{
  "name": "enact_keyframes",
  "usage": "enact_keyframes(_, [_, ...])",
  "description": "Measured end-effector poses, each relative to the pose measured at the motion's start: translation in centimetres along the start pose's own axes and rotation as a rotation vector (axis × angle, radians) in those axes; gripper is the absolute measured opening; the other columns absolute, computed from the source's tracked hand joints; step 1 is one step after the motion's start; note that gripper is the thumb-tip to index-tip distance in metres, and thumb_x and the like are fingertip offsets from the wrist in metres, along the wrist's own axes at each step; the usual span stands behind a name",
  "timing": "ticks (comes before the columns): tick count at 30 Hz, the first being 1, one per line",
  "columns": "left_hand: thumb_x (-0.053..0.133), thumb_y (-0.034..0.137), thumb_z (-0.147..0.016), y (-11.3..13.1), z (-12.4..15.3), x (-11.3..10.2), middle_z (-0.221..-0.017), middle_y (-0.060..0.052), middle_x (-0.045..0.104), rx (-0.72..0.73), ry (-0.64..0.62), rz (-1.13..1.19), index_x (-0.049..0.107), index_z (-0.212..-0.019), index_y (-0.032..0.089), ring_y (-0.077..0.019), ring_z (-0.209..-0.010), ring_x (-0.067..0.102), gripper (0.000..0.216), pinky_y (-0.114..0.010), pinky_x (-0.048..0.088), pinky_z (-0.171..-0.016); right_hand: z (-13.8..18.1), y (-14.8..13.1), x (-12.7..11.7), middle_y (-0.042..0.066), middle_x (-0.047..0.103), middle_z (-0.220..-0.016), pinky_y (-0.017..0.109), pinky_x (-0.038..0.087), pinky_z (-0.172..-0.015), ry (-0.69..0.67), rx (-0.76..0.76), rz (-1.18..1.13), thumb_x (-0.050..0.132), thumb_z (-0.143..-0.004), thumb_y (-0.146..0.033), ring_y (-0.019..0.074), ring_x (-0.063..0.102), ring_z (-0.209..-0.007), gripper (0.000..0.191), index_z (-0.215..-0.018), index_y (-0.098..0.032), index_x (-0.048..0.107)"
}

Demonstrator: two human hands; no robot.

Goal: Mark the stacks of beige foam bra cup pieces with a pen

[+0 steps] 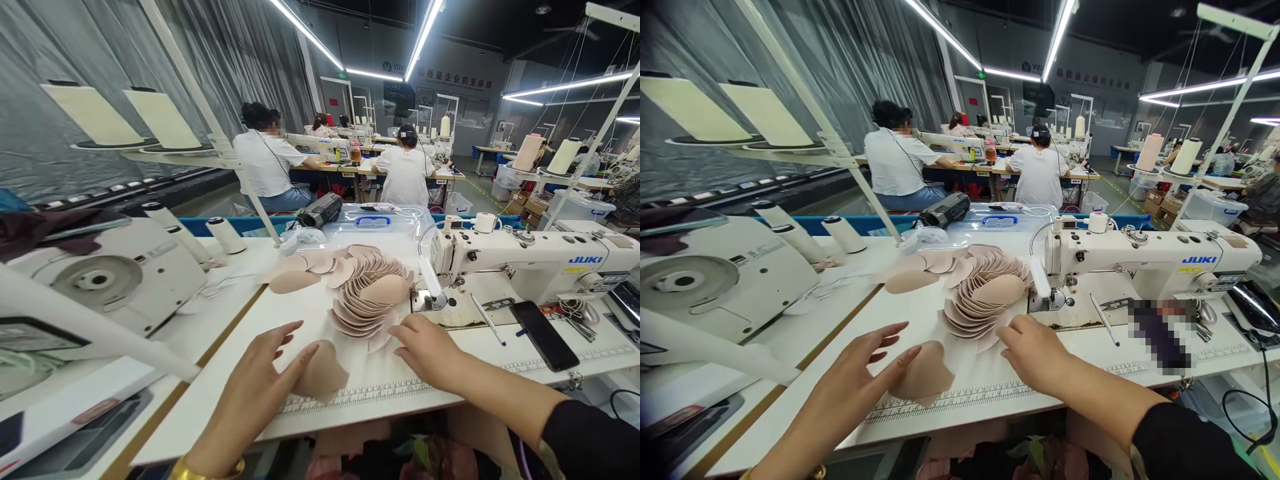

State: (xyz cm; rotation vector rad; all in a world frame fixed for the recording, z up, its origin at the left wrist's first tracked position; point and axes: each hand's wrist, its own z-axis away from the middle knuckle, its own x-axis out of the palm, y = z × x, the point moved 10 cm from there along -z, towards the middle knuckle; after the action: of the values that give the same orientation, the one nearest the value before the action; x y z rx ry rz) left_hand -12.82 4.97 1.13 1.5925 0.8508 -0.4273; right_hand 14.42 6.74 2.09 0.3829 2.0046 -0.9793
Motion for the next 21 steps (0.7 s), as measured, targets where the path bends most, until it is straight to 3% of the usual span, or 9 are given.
enact_keyframes(3, [0.057,0.063,-0.092,3.3,1.8,1.6,-0.114,-0.009,0.073,0.228,-0.001,-0.005,0.069,-0.120,0.026,-0.0281,-0.095,0.072,0.047,-0.041,0.062,-0.085,-1.8,-0.3,1.4,0.006,0.062,-0.095,0.032,0.048,-0.071,-0.006,-0.057,0.063,0.062,-0.090,-0.005,0.0258,0.058,-0.093,0.018,-0.094,-0.021,0.069])
enact_keyframes(6, [0.067,0.055,-0.090,6.6,4.1,3.6,-0.120,-0.008,0.073,0.373,-0.047,0.017,0.065,-0.129,0.028,-0.0266,-0.098,0.072,0.047,-0.037,0.061,-0.080,-1.8,-1.7,0.6,0.005,0.062,-0.097,0.031,0.049,-0.076,-0.018,-0.135,0.055,0.065,-0.092,-0.008,0.0227,0.057,-0.093,0.014,-0.090,-0.021,0.069])
enact_keyframes(8, [0.069,0.050,-0.090,8.3,5.3,4.4,-0.110,-0.006,0.075,0.377,-0.092,0.071,0.065,-0.130,0.028,-0.0231,-0.088,0.072,0.046,-0.033,0.060,-0.073,-0.9,-3.7,-0.2,0.004,0.065,-0.097,0.030,0.050,-0.079,-0.055,-0.213,0.026,0.069,-0.091,-0.010,0.0203,0.059,-0.092,0.012,-0.092,-0.023,0.069])
enact_keyframes(10, [0.064,0.046,-0.093,9.6,6.2,5.5,-0.088,-0.002,0.074,0.350,-0.208,0.149,0.071,-0.108,0.027,-0.0195,-0.073,0.069,0.025,-0.030,0.058,-0.067,0.4,-5.5,-1.2,0.003,0.067,-0.097,0.030,0.051,-0.081,-0.088,-0.274,-0.024,0.069,-0.093,-0.012,0.0190,0.060,-0.091,0.012,-0.094,-0.024,0.069])
enact_keyframes(12, [0.060,0.042,-0.094,9.7,6.8,6.1,-0.076,0.000,0.072,0.257,-0.320,0.257,0.069,-0.086,0.026,-0.0190,-0.068,0.069,0.020,-0.030,0.057,-0.065,1.6,-6.1,-2.6,0.005,0.068,-0.103,0.033,0.053,-0.085,-0.064,-0.272,-0.088,0.065,-0.097,-0.016,0.0205,0.062,-0.095,0.011,-0.104,-0.024,0.068])
enact_keyframes(14, [0.063,0.044,-0.090,7.7,6.9,5.8,-0.076,0.000,0.074,0.049,-0.332,0.426,0.066,-0.085,0.025,-0.0218,-0.073,0.073,0.020,-0.032,0.060,-0.069,2.6,-4.6,-4.1,0.009,0.068,-0.112,0.039,0.055,-0.091,0.000,-0.197,-0.126,0.060,-0.101,-0.019,0.0241,0.063,-0.104,0.020,-0.119,-0.024,0.065])
enact_keyframes(18, [0.081,0.059,-0.069,-0.1,7.6,3.7,-0.089,-0.005,0.083,-0.428,-0.075,0.740,0.062,-0.098,0.024,-0.0293,-0.090,0.079,0.049,-0.038,0.064,-0.083,4.4,1.9,-5.5,0.012,0.068,-0.114,0.047,0.055,-0.096,0.039,0.062,-0.061,0.055,-0.101,-0.018,0.0282,0.064,-0.110,0.023,-0.121,-0.023,0.065])
enact_keyframes(21, [0.077,0.067,-0.068,-4.1,8.0,3.0,-0.092,-0.004,0.085,-0.538,0.003,0.699,0.064,-0.099,0.024,-0.0305,-0.092,0.078,0.054,-0.039,0.065,-0.082,5.8,5.5,-5.4,0.013,0.068,-0.109,0.049,0.056,-0.091,0.028,0.209,-0.010,0.058,-0.097,-0.015,0.0301,0.066,-0.104,0.021,-0.116,-0.020,0.068])
